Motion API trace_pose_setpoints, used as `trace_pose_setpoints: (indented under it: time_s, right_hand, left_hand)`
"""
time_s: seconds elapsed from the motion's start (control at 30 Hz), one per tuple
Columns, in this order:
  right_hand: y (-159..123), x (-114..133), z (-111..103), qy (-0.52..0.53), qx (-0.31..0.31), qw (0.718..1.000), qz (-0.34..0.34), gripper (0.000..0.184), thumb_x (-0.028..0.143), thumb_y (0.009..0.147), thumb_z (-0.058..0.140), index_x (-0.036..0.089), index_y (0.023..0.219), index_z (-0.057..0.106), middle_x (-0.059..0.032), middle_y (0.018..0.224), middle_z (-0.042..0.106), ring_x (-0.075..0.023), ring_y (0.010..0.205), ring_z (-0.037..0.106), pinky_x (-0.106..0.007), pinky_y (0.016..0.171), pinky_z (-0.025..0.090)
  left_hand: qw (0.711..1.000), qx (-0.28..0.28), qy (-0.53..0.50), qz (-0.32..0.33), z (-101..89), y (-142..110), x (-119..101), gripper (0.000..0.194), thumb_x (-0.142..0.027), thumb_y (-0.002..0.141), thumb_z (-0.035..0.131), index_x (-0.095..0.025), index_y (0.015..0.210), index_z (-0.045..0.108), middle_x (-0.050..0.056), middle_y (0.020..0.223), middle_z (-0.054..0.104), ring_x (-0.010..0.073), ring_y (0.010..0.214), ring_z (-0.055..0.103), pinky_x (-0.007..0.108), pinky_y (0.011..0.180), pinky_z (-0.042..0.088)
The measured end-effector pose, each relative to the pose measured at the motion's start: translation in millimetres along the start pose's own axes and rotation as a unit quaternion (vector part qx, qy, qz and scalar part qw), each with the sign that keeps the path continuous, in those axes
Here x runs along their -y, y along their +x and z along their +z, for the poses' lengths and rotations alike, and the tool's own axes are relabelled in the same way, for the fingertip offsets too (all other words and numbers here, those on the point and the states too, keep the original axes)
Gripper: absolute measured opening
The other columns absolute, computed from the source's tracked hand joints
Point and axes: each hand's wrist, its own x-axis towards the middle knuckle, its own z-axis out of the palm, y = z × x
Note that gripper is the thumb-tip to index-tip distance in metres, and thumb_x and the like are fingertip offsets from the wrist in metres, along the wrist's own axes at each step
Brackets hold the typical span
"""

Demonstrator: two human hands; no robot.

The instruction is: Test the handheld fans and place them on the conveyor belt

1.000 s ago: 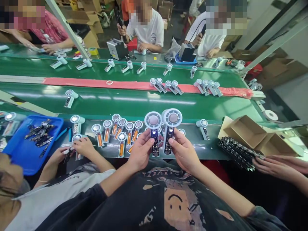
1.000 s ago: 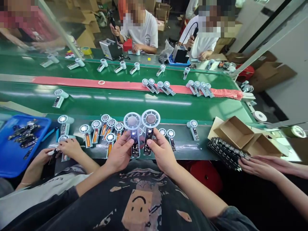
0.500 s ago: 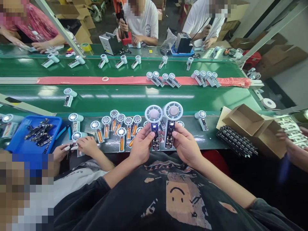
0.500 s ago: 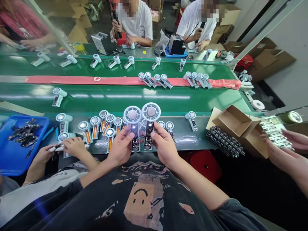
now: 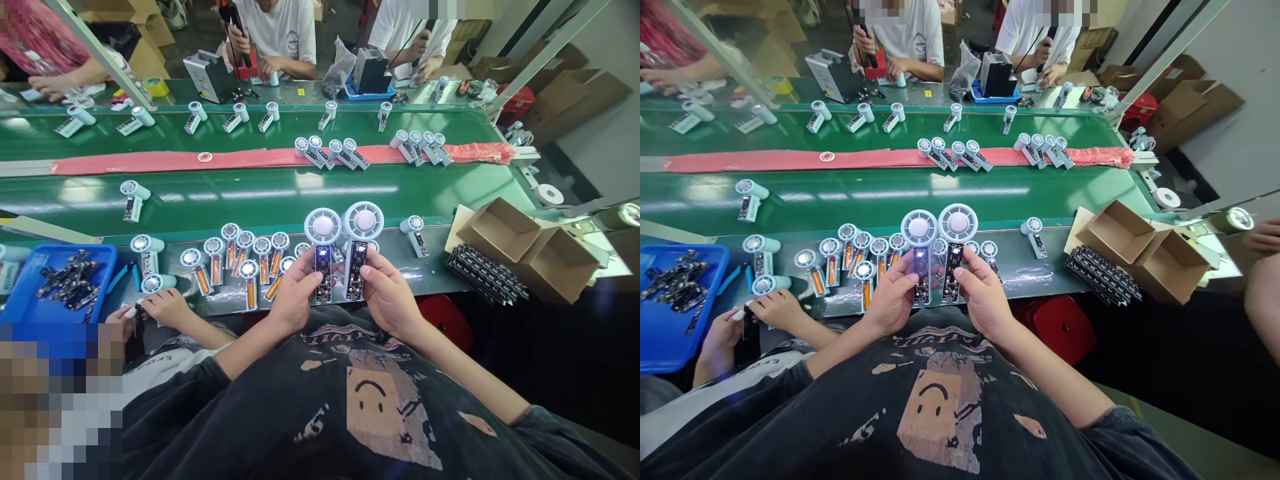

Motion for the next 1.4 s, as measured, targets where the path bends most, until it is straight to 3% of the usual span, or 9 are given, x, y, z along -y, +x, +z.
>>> trace_pose_setpoints:
  time_s: [0.2,0.37,0.57,0.87,1.13,1.4]
  right_hand:
    - [-1,-2,-1,-0.022,0.001,1.000,-0.020,0.044,0.029,0.067,0.083,0.029,0.109,0.071,-0.0012,0.116,0.072,-0.0249,0.110,0.067,-0.046,0.103,0.052]
    - [-3,-4,-3,-0.031,0.001,0.999,-0.022,0.046,0.031,0.065,0.086,0.029,0.110,0.072,-0.0011,0.116,0.072,-0.0231,0.097,0.071,-0.044,0.098,0.056]
    - [-6,-5,-3,-0.019,0.016,1.000,-0.013,0.048,0.033,0.063,0.091,0.031,0.108,0.074,-0.0004,0.117,0.073,-0.0233,0.095,0.072,-0.043,0.094,0.059]
    - [-7,-8,-6,-0.015,0.034,0.999,-0.015,0.048,0.033,0.067,0.091,0.034,0.112,0.073,0.0000,0.126,0.069,-0.0245,0.105,0.070,-0.047,0.105,0.052]
    - [-8,-6,-2,-0.015,0.058,0.998,-0.025,0.045,0.034,0.069,0.089,0.032,0.112,0.073,-0.0012,0.123,0.071,-0.0272,0.108,0.070,-0.047,0.100,0.056]
    - [-11,-4,-4,-0.019,0.032,0.999,-0.039,0.048,0.034,0.067,0.091,0.031,0.111,0.072,-0.0025,0.124,0.071,-0.0279,0.107,0.070,-0.049,0.101,0.055]
  left_hand:
    - [1.000,-0.006,0.026,0.016,-4.8,1,4,0.046,-0.021,0.071,0.080,-0.023,0.116,0.070,0.008,0.131,0.069,0.0272,0.134,0.055,0.045,0.119,0.038]
    - [0.999,-0.005,0.030,0.035,-10.0,1,6,0.048,-0.024,0.069,0.084,-0.024,0.115,0.070,0.007,0.130,0.070,0.0269,0.134,0.055,0.045,0.120,0.037]
    - [0.999,-0.002,0.031,0.041,-15.7,1,12,0.049,-0.028,0.070,0.084,-0.022,0.116,0.069,0.010,0.134,0.068,0.0295,0.135,0.054,0.049,0.119,0.037]
    - [0.997,0.009,0.025,0.074,-11.6,-4,13,0.051,-0.031,0.070,0.086,-0.026,0.118,0.069,0.007,0.128,0.071,0.0283,0.128,0.060,0.048,0.115,0.044]
    - [0.996,0.016,0.034,0.079,-11.5,-6,10,0.049,-0.030,0.071,0.085,-0.025,0.118,0.069,0.008,0.129,0.070,0.0283,0.130,0.059,0.048,0.116,0.043]
    - [0.996,0.031,0.038,0.072,-10.5,-4,11,0.048,-0.030,0.074,0.082,-0.025,0.119,0.068,0.009,0.133,0.068,0.0293,0.133,0.056,0.049,0.115,0.045]
